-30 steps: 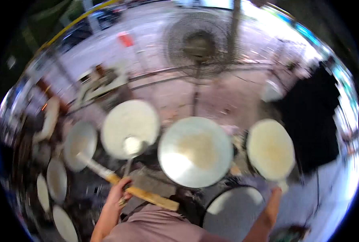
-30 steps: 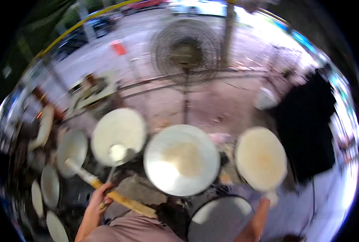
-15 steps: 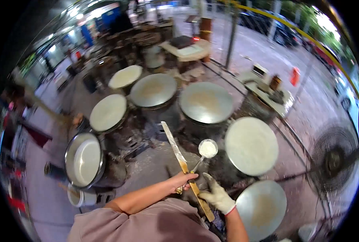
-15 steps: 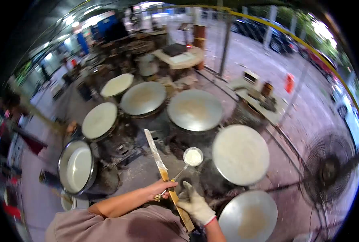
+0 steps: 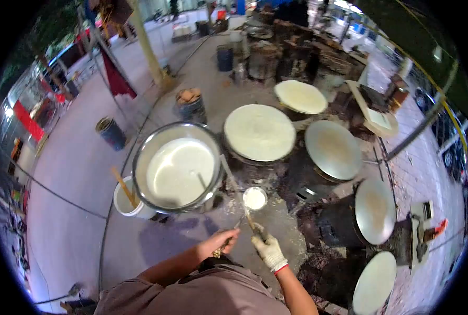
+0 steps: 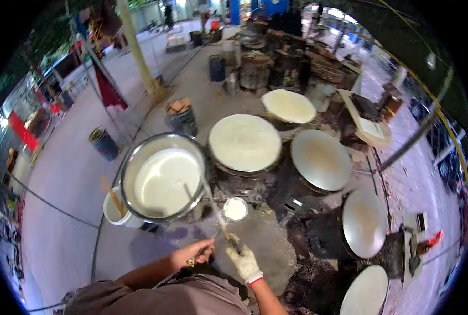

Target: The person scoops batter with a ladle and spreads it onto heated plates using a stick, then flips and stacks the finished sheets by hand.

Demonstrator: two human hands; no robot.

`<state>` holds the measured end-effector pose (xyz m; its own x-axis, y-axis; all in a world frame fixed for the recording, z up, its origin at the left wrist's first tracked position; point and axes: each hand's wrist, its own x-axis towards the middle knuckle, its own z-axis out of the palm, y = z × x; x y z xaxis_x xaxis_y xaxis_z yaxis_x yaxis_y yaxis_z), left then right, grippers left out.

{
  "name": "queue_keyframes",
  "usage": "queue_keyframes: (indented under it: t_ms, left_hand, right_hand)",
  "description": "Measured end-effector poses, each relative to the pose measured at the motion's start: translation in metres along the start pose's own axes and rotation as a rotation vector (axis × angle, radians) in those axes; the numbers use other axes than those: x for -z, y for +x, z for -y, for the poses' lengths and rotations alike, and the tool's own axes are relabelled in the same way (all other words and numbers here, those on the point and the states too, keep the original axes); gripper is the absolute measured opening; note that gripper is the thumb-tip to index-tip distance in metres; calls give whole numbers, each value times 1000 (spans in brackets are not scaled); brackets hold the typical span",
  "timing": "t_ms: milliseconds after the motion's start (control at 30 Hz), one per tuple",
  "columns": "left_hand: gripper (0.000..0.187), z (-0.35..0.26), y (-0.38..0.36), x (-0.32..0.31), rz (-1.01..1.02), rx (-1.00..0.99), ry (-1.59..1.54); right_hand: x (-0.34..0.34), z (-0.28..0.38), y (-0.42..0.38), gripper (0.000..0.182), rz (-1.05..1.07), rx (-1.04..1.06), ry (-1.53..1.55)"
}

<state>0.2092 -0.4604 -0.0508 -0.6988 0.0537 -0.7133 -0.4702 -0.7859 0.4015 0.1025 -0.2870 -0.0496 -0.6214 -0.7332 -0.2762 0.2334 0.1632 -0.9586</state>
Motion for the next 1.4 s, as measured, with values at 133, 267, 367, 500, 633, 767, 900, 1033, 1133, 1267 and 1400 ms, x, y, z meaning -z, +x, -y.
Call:
queue_keyframes:
  t_ms: [133, 267, 367, 500, 633, 767, 900, 1033, 1133, 1267, 1400]
  left_hand:
    - [14, -58, -6, 110, -139, -114, 29]
    - [9, -92, 4, 206, -427, -202, -56]
    - [10, -99, 16, 292, -523, -125, -102]
    - [13, -124, 10, 326, -725, -136, 298]
    - [15, -152, 36, 367, -939, -134, 736]
    - [43, -152, 71, 404, -1040, -42, 1167]
    - [22, -151, 90, 389, -856, -140, 810]
    - [16, -148, 77, 370, -153, -157, -499]
    - [18, -187, 33, 339, -74, -295, -468]
    - [15, -294, -53, 265, -149, -600, -175]
    - [11, -366, -124, 211, -147, -892, 67]
  right_hand:
    - [-45, 3, 99, 36, -83, -247, 46]
    - [-57, -59, 218, 34, 79, -276, -430]
    - [-96, -43, 275, 34, 285, -299, -1068]
    - [-167, -18, 343, 31, 275, -140, -1227]
    - [-212, -40, 420, 32, 312, -211, -1349]
    - [-234, -27, 459, 35, 828, -229, -1413]
    - [-179, -177, 441, 36, 662, -35, -934]
    - [-220, -93, 382, 32, 488, -863, -241]
    - [-238, -53, 368, 25, 363, -682, 34]
    - [-283, 71, 375, 26, 281, -448, 109]
    - [-288, 194, 355, 23, 456, -207, 368]
